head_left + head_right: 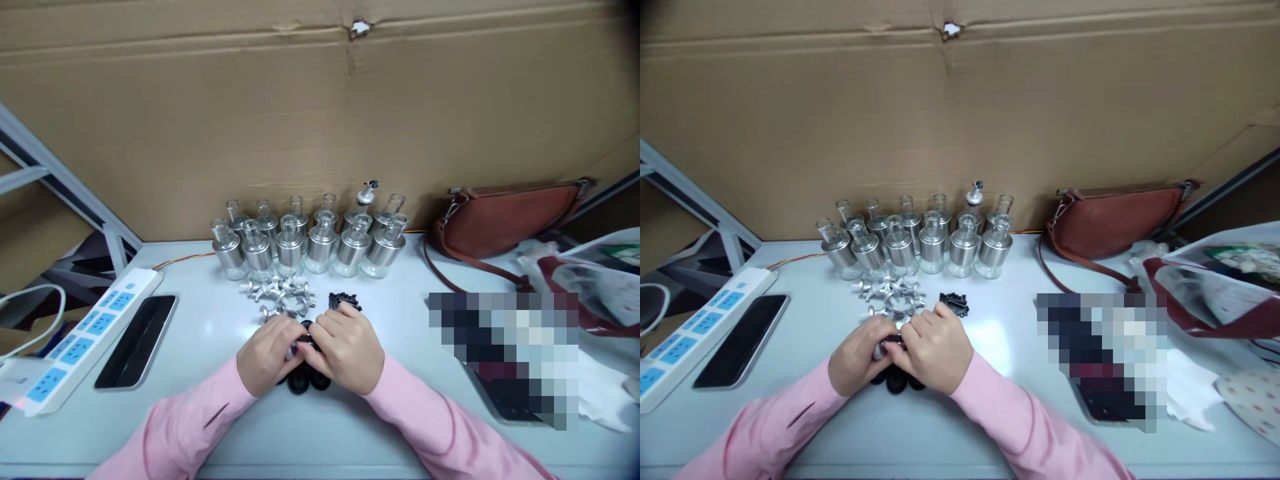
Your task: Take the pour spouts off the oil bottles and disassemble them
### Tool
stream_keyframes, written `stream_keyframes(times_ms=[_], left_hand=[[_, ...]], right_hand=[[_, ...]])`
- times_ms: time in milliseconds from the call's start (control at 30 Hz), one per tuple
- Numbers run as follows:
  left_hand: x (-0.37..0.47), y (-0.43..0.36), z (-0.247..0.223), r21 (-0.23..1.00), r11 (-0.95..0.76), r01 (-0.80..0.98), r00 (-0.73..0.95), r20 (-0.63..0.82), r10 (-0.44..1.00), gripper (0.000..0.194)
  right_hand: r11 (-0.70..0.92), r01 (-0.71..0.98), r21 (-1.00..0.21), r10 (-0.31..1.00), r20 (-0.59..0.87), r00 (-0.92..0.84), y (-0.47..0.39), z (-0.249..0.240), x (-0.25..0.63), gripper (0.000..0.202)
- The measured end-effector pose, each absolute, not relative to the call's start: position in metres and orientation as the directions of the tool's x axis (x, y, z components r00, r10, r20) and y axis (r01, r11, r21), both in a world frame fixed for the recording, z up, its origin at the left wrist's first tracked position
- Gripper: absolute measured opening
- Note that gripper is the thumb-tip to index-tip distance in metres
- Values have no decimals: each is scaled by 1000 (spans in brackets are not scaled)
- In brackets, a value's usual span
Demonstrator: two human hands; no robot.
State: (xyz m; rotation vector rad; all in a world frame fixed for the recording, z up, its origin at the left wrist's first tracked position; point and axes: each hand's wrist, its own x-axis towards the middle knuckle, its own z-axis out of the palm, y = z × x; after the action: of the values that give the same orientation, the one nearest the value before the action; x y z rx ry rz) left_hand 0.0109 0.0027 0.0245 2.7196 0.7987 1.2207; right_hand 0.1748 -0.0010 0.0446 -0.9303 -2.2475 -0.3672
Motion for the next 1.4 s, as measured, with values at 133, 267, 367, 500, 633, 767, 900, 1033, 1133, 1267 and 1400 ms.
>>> stream_keyframes(times_ms=[133, 267, 367, 500, 633, 767, 900, 1033, 1133, 1267, 1400], left_hand=[[12, 2, 25, 245, -864, 441, 559, 677, 478, 10], [14, 0, 25, 241, -853, 463, 548, 678, 490, 12], [14, 0, 24, 232, -860, 454, 530, 706, 470, 11], [10, 7, 22, 248, -860, 446, 463, 758, 459, 10], [4, 15, 21, 245, -850, 467, 450, 761, 467, 12], [2, 18, 20, 222, -849, 480, 475, 747, 465, 13], [3, 16, 21, 192, -861, 472, 503, 743, 441, 12], [2, 16, 22, 184, -864, 468, 513, 740, 435, 12], [1, 15, 22, 202, -859, 470, 513, 730, 452, 13], [1, 15, 23, 214, -832, 512, 522, 691, 500, 17], [3, 14, 25, 208, -833, 512, 531, 686, 498, 13]], right_hand=[[699, 714, 22, 516, 676, -526, 0, 40, 172, 49], [692, 722, 24, 516, 683, -517, 2, 35, 171, 47], [688, 725, -12, 530, 690, -492, 1, 35, 172, 45], [687, 687, -237, 621, 682, -386, 0, 42, 179, 46], [566, 667, -485, 778, 583, -236, 14, 48, 200, 31], [492, 679, -545, 861, 419, -287, 37, 41, 231, 9], [552, 692, -465, 834, 320, -450, 51, 28, 247, 11], [601, 709, -369, 799, 297, -523, 53, 20, 246, 13], [576, 758, -306, 816, 267, -513, 52, 18, 243, 10], [563, 772, -294, 825, 250, -507, 52, 15, 243, 9], [568, 762, -311, 822, 272, -501, 51, 19, 243, 10]])
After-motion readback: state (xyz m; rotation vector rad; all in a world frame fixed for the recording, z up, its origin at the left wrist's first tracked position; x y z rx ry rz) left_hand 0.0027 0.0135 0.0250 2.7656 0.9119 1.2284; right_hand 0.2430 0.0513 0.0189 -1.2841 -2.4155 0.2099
